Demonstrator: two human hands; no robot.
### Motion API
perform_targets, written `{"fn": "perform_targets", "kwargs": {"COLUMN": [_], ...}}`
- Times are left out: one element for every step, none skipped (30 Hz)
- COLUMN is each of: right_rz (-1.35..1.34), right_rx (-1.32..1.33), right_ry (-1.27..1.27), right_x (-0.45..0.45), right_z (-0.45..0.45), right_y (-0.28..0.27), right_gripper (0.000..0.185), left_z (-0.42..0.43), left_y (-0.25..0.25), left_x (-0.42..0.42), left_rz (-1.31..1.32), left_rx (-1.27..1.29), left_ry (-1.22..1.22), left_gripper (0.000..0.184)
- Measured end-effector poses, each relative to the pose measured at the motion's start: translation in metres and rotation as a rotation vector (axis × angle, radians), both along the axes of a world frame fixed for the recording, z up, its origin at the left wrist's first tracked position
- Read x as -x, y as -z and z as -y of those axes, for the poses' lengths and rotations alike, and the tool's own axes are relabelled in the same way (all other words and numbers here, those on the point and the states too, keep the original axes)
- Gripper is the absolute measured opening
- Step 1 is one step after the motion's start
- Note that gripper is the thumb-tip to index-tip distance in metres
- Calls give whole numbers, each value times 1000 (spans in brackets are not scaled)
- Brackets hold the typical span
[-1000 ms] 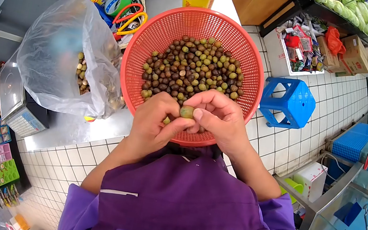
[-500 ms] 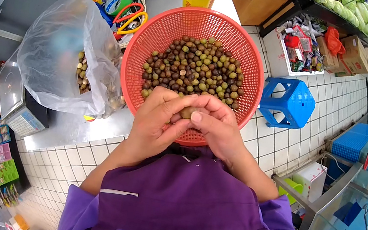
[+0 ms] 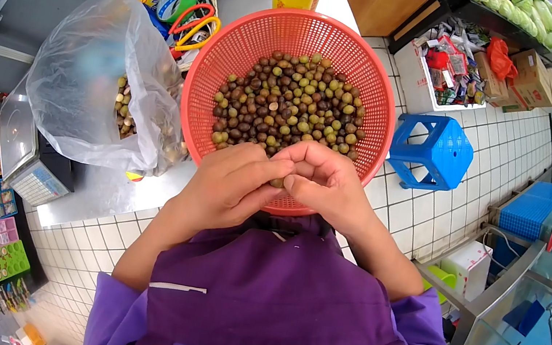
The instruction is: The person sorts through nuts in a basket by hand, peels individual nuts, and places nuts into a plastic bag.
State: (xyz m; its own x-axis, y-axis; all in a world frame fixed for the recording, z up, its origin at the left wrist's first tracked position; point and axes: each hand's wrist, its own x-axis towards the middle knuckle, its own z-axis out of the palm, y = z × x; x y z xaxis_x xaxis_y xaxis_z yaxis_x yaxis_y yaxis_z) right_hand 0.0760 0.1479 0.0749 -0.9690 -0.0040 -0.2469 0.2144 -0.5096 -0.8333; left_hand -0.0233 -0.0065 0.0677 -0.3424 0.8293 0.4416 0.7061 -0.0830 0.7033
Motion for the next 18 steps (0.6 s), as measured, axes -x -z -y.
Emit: {"fn": "perform_targets", "kwargs": {"right_rz": [15, 30, 33, 38, 43, 43, 38, 33, 33, 18, 3, 2, 47, 93, 93, 87, 80, 80], "right_rx": [-39, -79, -77, -82, -86, -86, -136, -186, -187, -184, -182, -183, -65, 52, 51, 76, 102, 101], "right_ry": [-32, -63, -61, -84, -108, -108, -130, -153, -152, -160, -170, -172, -160, -146, -145, -129, -112, -113], "right_x": [0, -1, -2, -2, -1, -1, -1, -1, -1, -1, -1, 0, 1, 1, 1, 2, 2, 0], "right_z": [0, 0, 0, -1, -1, -2, -2, -3, -5, -7, -8, -7, -4, -2, -2, -1, 1, 2], "right_y": [0, 0, 0, -1, -1, 0, 1, 2, 3, 4, 5, 2, -4, -8, -7, -6, -4, -3], "right_gripper": [17, 17, 17, 18, 18, 18, 18, 18, 18, 18, 18, 18, 19, 20, 20, 24, 28, 28], "left_z": [0, 0, 0, 1, 1, 1, 2, 2, 2, 2, 3, 4, 6, 9, 11, 11, 12, 12], "left_y": [1, 1, 2, 3, 3, 4, 4, 3, 3, 3, 2, 2, 2, 3, 5, 5, 6, 7], "left_x": [0, 1, 0, 0, 0, -1, -1, -1, -2, -3, -4, -6, -6, -7, -8, -8, -9, -10], "left_rz": [1, -18, -36, -34, -16, 2, 2, 37, 71, 71, 129, 187, 186, 245, 303, 302, 388, 474], "left_rx": [1, 0, 0, 1, -1, -2, -2, 0, 1, 1, -1, -3, -3, 13, 29, 29, -13, -54], "left_ry": [0, 0, 0, 1, 14, 27, 28, 28, 28, 29, 6, -17, -18, -56, -94, -94, -97, -102], "left_gripper": [39, 35, 32, 32, 31, 30, 30, 29, 28, 28, 26, 25, 25, 23, 21, 21, 18, 16]}}
